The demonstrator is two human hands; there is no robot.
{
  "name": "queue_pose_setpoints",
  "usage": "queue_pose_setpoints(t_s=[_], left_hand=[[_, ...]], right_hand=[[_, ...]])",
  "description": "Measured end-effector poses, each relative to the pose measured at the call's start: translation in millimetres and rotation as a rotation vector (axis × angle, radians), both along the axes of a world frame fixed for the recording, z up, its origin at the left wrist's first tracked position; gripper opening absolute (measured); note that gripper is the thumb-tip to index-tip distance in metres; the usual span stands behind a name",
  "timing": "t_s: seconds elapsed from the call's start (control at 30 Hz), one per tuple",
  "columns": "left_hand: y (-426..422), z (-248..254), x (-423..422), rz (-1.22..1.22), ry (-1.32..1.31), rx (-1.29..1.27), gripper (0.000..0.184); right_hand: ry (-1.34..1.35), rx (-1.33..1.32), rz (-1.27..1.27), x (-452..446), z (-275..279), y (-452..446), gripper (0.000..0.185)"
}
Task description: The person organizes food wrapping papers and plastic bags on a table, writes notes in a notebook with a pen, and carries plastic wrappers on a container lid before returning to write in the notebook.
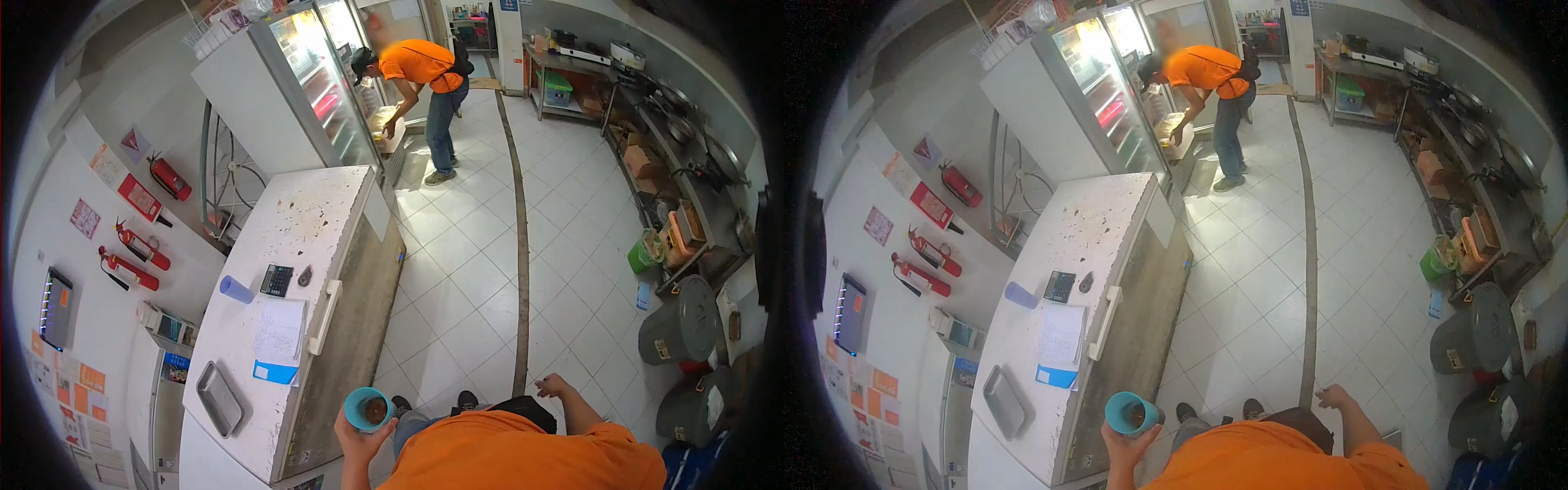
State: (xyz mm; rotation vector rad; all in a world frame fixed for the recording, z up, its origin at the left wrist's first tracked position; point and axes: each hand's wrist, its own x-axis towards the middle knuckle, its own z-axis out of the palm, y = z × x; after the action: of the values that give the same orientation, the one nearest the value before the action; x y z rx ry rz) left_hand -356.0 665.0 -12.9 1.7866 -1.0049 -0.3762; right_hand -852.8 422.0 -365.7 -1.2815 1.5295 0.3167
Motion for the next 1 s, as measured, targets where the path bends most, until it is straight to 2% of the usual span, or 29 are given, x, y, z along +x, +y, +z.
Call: queue_pose_setpoints(t_s=[0.2, 0.6, 0.7, 0.83, 0.9, 1.0], left_hand=[[-0.1, 0.4, -2.7, 0.002, 0.021, -0.012, 0.058], [-3.0, 6.3, -6.7, -0.005, 0.029, -0.02, 0.057], [-5.9, 3.6, -6.9, -0.038, 0.05, -0.011, 0.058], [-4.1, -10.5, -3.3, -0.066, -0.001, -0.002, 0.059], [-6.0, -0.1, -5.3, -0.083, -0.032, 0.062, 0.06], [-8.1, -0.2, -6.0, -0.078, -0.06, 0.034, 0.06]], right_hand=[[-0.039, 0.0, -0.029, 8.2, 6.7, -3.7, 0.05], [0.072, 0.095, -0.087, -24.7, 3.6, 14.9, 0.053], [0.077, 0.126, -0.054, -15.7, 19.7, 12.1, 0.048], [0.011, 0.074, -0.051, -16.2, 8.3, 11.7, 0.055], [-0.009, 0.042, -0.043, -16.7, 4.0, 10.8, 0.057], [0.065, 0.089, 0.022, -20.3, -18.6, 1.2, 0.059]])
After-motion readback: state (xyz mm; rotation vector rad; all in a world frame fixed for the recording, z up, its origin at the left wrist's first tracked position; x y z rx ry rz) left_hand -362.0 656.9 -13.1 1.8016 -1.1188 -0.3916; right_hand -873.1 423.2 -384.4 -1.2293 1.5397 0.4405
